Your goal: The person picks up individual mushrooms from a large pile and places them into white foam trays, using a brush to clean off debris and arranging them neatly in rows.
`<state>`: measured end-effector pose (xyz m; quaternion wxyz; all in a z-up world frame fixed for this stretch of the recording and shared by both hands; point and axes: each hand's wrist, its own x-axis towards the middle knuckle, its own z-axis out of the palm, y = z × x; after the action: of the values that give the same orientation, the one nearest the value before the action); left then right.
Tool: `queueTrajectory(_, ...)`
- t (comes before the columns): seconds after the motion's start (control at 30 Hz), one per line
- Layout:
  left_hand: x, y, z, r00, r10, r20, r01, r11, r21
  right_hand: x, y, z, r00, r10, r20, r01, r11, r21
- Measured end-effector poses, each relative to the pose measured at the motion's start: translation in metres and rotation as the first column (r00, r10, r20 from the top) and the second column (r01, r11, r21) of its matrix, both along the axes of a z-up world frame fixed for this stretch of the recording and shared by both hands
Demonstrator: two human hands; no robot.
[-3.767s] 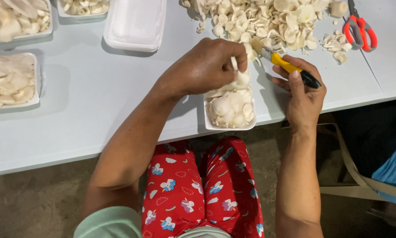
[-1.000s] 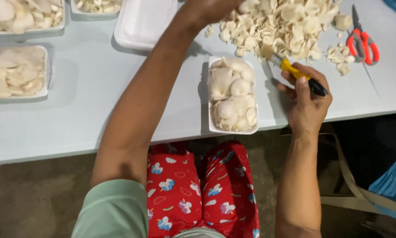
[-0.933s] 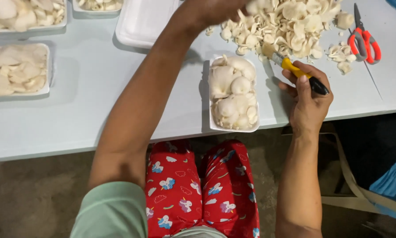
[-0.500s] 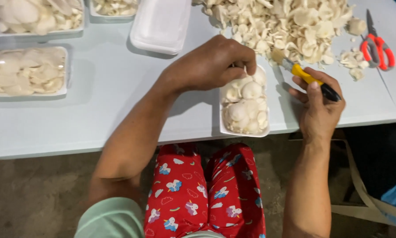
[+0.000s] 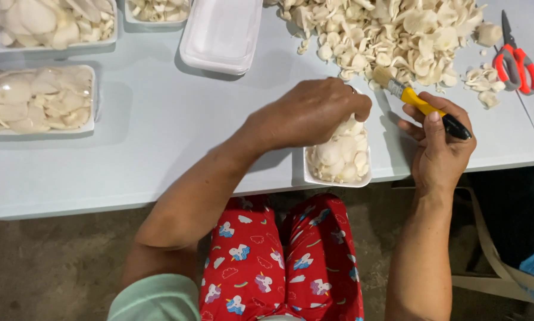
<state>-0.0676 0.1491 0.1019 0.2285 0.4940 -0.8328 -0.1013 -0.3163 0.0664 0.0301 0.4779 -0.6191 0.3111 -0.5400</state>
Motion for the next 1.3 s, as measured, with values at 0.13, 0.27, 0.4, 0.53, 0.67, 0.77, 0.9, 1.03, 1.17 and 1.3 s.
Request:
queueTrajectory(0.13,0.001,-0.011,-0.019,0.999,-0.040,-0.002,0.039,0.978,-0.206,0.000,0.000,0.001,1.000,0.004,0.003,-0.004,1.000,-0.012)
queueTrajectory(0.27,0.001,-0.012,-0.022,0.999,0.032,0.015,-0.029,0.983,-0.182,0.001,0.001,0.001,1.000,0.006,0.009,-0.006,1.000,-0.004)
queueTrajectory(0.4,0.001,-0.006,-0.012,0.999,0.041,-0.022,-0.043,0.994,-0.097,0.002,0.003,0.002,1.000,-0.020,-0.004,0.020,1.000,0.006)
queueTrajectory(0.53,0.007,-0.002,0.007,0.977,0.101,-0.187,-0.079,0.989,0.122,0.002,0.003,0.002,1.000,-0.025,0.009,0.025,1.000,0.008)
queueTrajectory(0.67,0.029,-0.017,0.003,0.834,0.410,-0.370,-0.405,0.909,0.096,0.001,0.002,0.000,0.999,-0.026,0.028,0.026,1.000,0.008)
queueTrajectory(0.77,0.059,-0.042,-0.030,0.736,0.627,-0.255,-0.676,0.695,-0.245,0.001,0.002,0.000,0.999,-0.026,0.041,0.026,1.000,-0.002)
queueTrajectory(0.9,0.098,-0.053,-0.066,0.542,0.835,0.095,-0.800,0.547,-0.248,0.002,0.002,-0.002,0.997,-0.030,0.067,0.031,1.000,-0.008)
queueTrajectory(1.03,0.111,-0.051,-0.072,0.498,0.829,0.255,-0.858,0.513,0.009,0.000,0.003,-0.001,0.998,-0.015,0.063,0.016,1.000,-0.012)
queueTrajectory(1.17,0.117,-0.060,-0.091,0.388,0.850,0.355,-0.837,0.487,-0.249,0.000,0.003,-0.001,0.999,-0.016,0.047,0.017,0.999,-0.034)
queueTrajectory(1.3,0.092,-0.055,-0.077,0.421,0.783,0.457,-0.839,0.528,-0.133,0.002,0.006,0.001,0.999,-0.029,0.034,0.030,0.999,-0.038)
